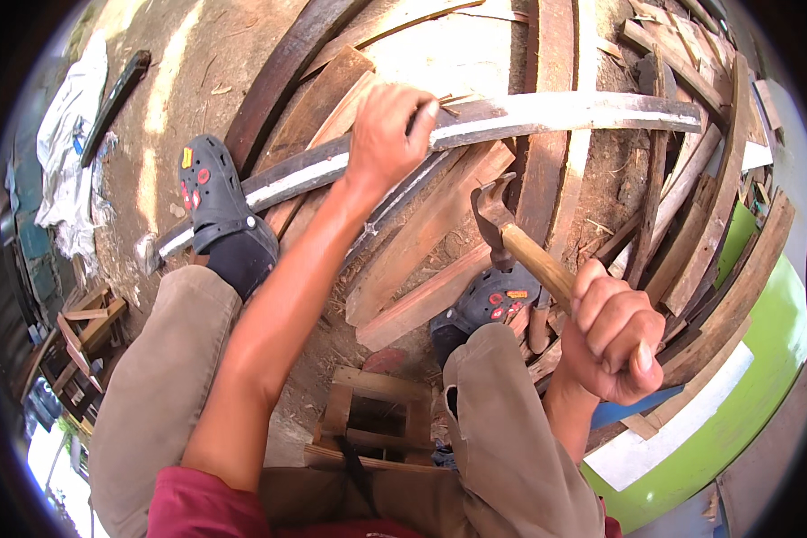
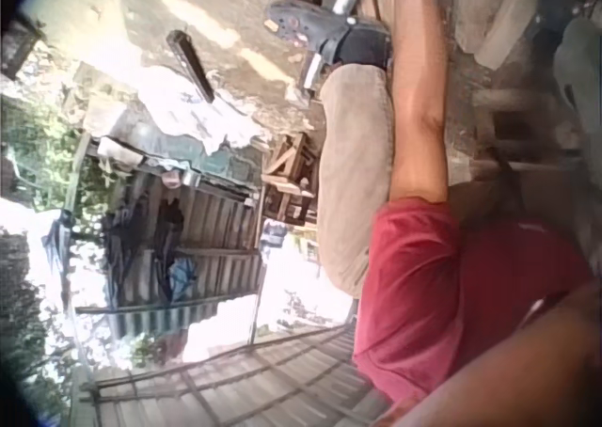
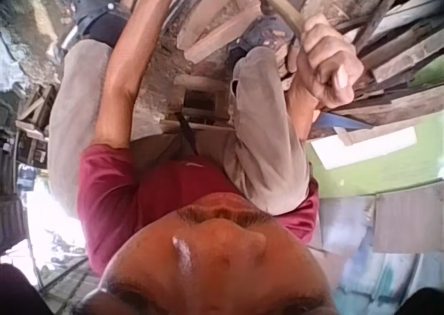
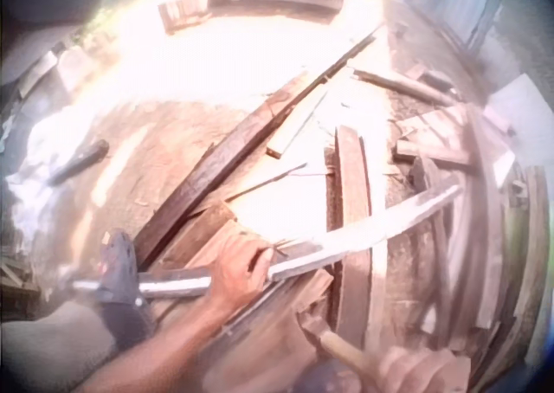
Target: The person sits on the ground and uses a hammer to repeatedly strike a long metal bar resting on wooden planks. They adjust the bar's position several times and continue hammering along its length.
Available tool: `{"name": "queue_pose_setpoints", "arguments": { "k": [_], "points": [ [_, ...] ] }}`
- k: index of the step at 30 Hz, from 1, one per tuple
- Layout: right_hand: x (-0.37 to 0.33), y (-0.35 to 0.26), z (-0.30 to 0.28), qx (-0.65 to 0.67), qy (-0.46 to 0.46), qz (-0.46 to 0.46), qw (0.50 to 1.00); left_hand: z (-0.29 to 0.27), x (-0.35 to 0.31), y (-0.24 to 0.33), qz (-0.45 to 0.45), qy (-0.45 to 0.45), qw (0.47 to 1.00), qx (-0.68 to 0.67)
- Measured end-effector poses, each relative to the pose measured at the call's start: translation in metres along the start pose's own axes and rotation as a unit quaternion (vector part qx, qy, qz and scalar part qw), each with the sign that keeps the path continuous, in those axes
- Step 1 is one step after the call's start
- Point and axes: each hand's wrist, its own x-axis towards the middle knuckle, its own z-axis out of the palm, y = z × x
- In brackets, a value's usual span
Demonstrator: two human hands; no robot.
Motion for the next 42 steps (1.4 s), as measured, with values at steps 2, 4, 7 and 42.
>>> {"name": "queue_pose_setpoints", "arguments": {
  "k": [2,4,7,42],
  "points": [
    [-0.002,-0.003,-0.006,0.005,0.002,-0.002,1.000,-0.002,-0.030,0.045,-0.168,-0.093,0.969,-0.157],
    [-0.004,-0.008,-0.008,-0.008,0.005,0.005,1.000,0.002,-0.061,0.067,-0.390,-0.134,0.806,-0.425],
    [-0.007,-0.009,-0.009,-0.061,-0.007,0.013,0.998,0.003,-0.082,0.100,-0.540,-0.083,0.616,-0.567],
    [-0.013,0.040,-0.044,-0.190,0.256,0.007,0.948,0.028,0.000,0.012,-0.076,-0.038,0.971,0.223]
  ]
}}
